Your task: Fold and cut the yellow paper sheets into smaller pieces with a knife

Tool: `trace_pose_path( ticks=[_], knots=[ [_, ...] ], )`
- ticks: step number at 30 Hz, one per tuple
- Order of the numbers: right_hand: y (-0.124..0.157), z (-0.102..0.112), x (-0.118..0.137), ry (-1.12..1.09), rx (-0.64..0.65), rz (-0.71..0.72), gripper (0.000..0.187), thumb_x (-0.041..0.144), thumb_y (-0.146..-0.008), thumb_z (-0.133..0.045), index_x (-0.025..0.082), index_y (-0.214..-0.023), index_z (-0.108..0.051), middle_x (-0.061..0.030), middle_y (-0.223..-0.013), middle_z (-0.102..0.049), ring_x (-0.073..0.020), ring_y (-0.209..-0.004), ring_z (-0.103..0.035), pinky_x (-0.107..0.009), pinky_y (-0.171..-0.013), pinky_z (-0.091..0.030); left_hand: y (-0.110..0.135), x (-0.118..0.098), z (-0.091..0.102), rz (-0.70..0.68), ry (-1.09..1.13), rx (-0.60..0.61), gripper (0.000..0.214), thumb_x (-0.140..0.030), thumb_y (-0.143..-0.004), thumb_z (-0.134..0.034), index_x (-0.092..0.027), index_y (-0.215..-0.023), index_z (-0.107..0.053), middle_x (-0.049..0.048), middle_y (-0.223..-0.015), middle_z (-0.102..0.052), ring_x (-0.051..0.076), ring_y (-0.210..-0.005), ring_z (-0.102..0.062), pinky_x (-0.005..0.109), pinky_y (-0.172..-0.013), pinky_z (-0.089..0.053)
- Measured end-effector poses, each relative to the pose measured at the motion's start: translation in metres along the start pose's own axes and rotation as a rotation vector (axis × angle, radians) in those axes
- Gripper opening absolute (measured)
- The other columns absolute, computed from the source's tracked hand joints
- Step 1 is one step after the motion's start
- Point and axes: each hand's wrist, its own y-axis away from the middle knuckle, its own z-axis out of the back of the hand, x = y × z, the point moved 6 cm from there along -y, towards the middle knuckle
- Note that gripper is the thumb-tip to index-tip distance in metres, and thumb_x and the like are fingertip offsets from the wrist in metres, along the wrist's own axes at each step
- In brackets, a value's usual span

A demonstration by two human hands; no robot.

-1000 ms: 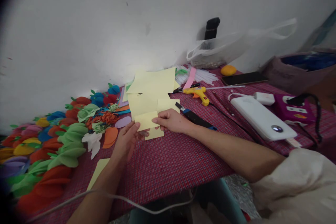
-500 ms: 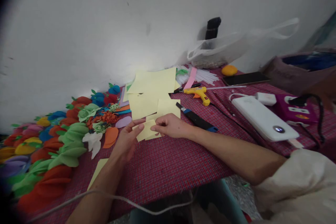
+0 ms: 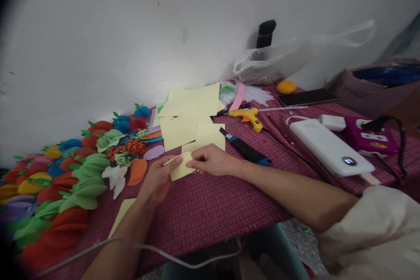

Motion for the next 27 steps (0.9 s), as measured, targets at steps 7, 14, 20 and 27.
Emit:
trace_pose_path(
  ticks=[7, 14, 20, 27],
  knots=[
    [-0.001, -0.001, -0.005, -0.093, 0.014, -0.053, 0.034, 0.038, -0.08, -0.051, 0.016, -0.055, -0.046, 0.0027, -0.049, -0.051, -0.0066, -0.045, -0.046, -0.018, -0.044, -0.032, 0.003, -0.004, -0.003, 0.005, 0.047, 0.047, 0.02, -0.026, -0.063, -0.073, -0.011, -0.077, -0.071, 0.0061, -0.067, -0.069, 0.015, -0.06, -0.062, 0.024, -0.058, -0.046],
    [-0.003, -0.003, -0.014, -0.309, 0.047, -0.14, 0.029, 0.041, -0.077, -0.052, 0.015, -0.064, -0.051, 0.0038, -0.051, -0.048, -0.0074, -0.046, -0.044, -0.021, -0.047, -0.036, 0.003, 0.004, -0.003, 0.027, -0.031, 0.064, 0.022, -0.027, -0.063, -0.073, -0.013, -0.08, -0.071, 0.0054, -0.068, -0.07, 0.016, -0.061, -0.063, 0.025, -0.058, -0.047],
    [-0.005, -0.002, -0.014, -0.17, 0.044, -0.069, 0.023, 0.031, -0.076, -0.051, 0.015, -0.059, -0.05, 0.0062, -0.05, -0.037, -0.0059, -0.046, -0.032, -0.02, -0.044, -0.024, 0.004, 0.009, -0.008, 0.062, -0.118, 0.085, 0.025, -0.031, -0.062, -0.073, -0.012, -0.078, -0.071, 0.0044, -0.063, -0.069, 0.014, -0.054, -0.061, 0.024, -0.055, -0.045],
    [-0.003, -0.001, -0.013, -0.226, 0.08, -0.093, 0.022, 0.027, -0.075, -0.051, 0.015, -0.056, -0.051, 0.0065, -0.047, -0.039, -0.0055, -0.043, -0.032, -0.02, -0.043, -0.024, 0.005, 0.011, -0.008, 0.11, -0.113, 0.107, 0.027, -0.034, -0.062, -0.073, -0.011, -0.077, -0.071, 0.005, -0.062, -0.068, 0.014, -0.051, -0.059, 0.023, -0.051, -0.042]
  ],
)
